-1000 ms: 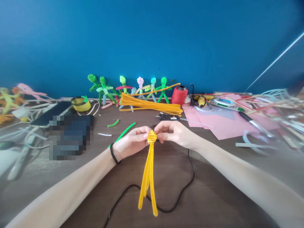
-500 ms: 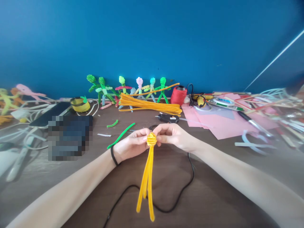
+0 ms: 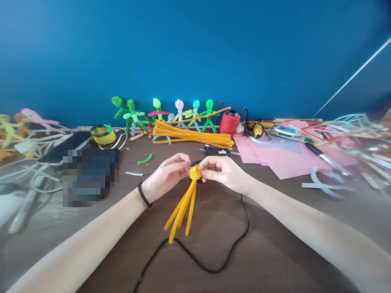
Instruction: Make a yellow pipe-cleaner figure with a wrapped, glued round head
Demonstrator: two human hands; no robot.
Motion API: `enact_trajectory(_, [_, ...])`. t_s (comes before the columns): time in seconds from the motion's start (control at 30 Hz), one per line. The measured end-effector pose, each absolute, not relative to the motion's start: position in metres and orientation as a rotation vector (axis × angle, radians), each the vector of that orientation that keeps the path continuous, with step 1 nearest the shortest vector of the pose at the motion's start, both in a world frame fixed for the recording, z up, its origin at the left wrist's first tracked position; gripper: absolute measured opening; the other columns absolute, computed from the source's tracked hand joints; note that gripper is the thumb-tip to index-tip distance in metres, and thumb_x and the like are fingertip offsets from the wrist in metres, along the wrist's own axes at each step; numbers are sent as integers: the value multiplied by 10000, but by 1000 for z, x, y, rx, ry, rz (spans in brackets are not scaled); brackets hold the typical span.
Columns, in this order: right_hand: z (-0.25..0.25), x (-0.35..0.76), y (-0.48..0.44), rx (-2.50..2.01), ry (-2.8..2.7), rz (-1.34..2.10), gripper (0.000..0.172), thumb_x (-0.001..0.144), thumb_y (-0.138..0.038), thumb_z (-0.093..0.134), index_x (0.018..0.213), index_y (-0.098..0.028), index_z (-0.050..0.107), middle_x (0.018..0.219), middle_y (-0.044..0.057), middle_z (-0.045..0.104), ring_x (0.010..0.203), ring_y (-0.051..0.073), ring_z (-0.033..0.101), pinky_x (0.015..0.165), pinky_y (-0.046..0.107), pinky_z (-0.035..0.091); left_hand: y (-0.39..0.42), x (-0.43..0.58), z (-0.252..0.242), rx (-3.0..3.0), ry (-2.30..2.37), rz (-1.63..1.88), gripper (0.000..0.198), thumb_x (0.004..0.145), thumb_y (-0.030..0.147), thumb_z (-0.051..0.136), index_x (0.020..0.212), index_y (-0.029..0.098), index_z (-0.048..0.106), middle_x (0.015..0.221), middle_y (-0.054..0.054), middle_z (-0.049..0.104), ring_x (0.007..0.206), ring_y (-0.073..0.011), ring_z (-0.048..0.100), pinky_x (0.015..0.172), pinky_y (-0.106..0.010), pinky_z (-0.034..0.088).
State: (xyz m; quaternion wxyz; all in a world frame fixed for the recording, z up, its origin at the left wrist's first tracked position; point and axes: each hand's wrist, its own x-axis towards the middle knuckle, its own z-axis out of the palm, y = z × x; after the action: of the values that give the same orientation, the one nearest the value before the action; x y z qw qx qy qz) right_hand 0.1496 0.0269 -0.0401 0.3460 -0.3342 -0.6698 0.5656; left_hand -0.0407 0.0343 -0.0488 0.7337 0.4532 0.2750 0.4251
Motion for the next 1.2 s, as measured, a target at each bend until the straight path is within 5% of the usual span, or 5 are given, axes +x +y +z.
enact_trajectory(0.43, [-38,150,26,-997,-1833,1308,89,738,-198,554,803,-140,571,678,14,617,647,122,601,663,273,461,27,-37,-27,1687,1033,1023,119,715,250,595,649,152,609,634,6,558,593,-104,458,573,-217,342])
enact_trajectory(1.2, [-39,150,27,-1003,-1811,1312,88,730,-202,565,784,-136,589,654,17,623,629,125,602,651,278,468,27,-37,-30,1690,1068,828,164,748,295,531,700,140,554,638,22,501,585,-88,422,577,-213,347])
